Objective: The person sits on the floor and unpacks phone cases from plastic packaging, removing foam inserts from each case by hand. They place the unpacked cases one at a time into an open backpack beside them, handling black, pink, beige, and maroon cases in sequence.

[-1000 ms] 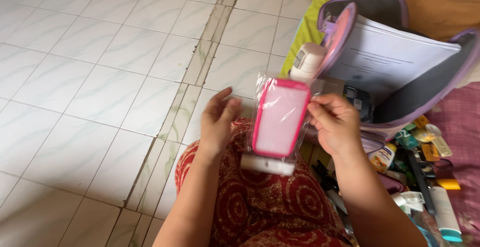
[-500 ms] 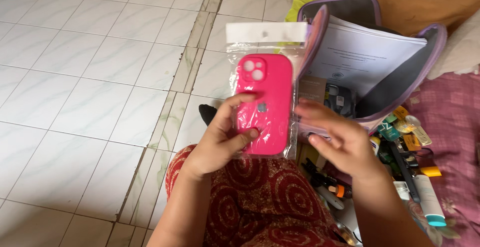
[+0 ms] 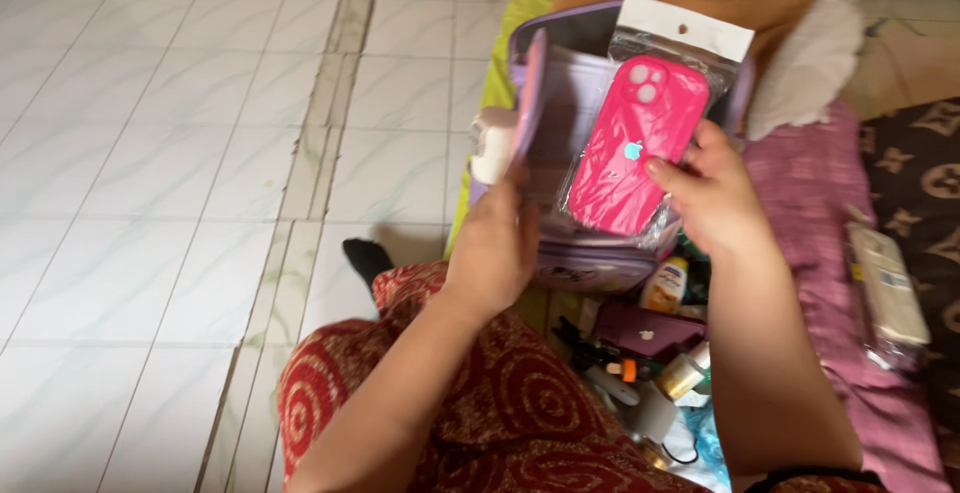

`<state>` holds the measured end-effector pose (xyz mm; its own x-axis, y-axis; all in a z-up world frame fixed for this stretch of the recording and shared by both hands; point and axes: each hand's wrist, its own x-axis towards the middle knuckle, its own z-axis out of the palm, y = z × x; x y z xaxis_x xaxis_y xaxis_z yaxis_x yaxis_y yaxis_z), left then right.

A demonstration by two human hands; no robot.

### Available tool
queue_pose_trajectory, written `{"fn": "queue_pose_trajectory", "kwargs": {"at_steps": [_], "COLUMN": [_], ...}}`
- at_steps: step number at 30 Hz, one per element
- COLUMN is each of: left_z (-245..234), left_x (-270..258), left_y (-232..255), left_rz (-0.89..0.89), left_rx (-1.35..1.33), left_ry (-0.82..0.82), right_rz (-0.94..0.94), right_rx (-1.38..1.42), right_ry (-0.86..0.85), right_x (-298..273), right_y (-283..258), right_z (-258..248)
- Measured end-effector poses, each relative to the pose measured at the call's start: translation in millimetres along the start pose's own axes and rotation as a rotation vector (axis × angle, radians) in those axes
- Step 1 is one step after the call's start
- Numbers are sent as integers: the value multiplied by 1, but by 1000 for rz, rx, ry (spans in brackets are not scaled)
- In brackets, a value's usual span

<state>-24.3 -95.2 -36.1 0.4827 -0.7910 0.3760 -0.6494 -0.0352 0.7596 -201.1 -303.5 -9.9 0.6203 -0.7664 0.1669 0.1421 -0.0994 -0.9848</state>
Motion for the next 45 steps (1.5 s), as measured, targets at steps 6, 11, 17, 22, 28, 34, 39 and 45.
{"fn": "queue_pose_trajectory", "kwargs": {"at_steps": [6,11,17,22,28,34,39,45], "left_z": [77,86,83,87,84,76,69,71], "left_x": [9,1,-13,-16,-15,-10,2,26], "left_y": [-18,-27,-19,-15,-11,-2,9,16], "left_rz": [344,196,330,303,310,259,198,-56], "left_rx": [686,444,576,581,646,632,633,523], "left_ry": [-193,-295,-213,-248,-312,-414,-526,-771], "right_rz": [301,575,563,625,742,861,930,929], "right_rx": [-215,-155,-581,-694,-757,-834,-891,-986], "right_ry": [4,33,167,299,311,219,191,173], "right_x": [32,58,89,98,111,106,104,101], "right_y": [42,75,117,153,183,193,192,204], "right_z": [-19,-28,-34,-35,-37,-35,-35,-43]}}
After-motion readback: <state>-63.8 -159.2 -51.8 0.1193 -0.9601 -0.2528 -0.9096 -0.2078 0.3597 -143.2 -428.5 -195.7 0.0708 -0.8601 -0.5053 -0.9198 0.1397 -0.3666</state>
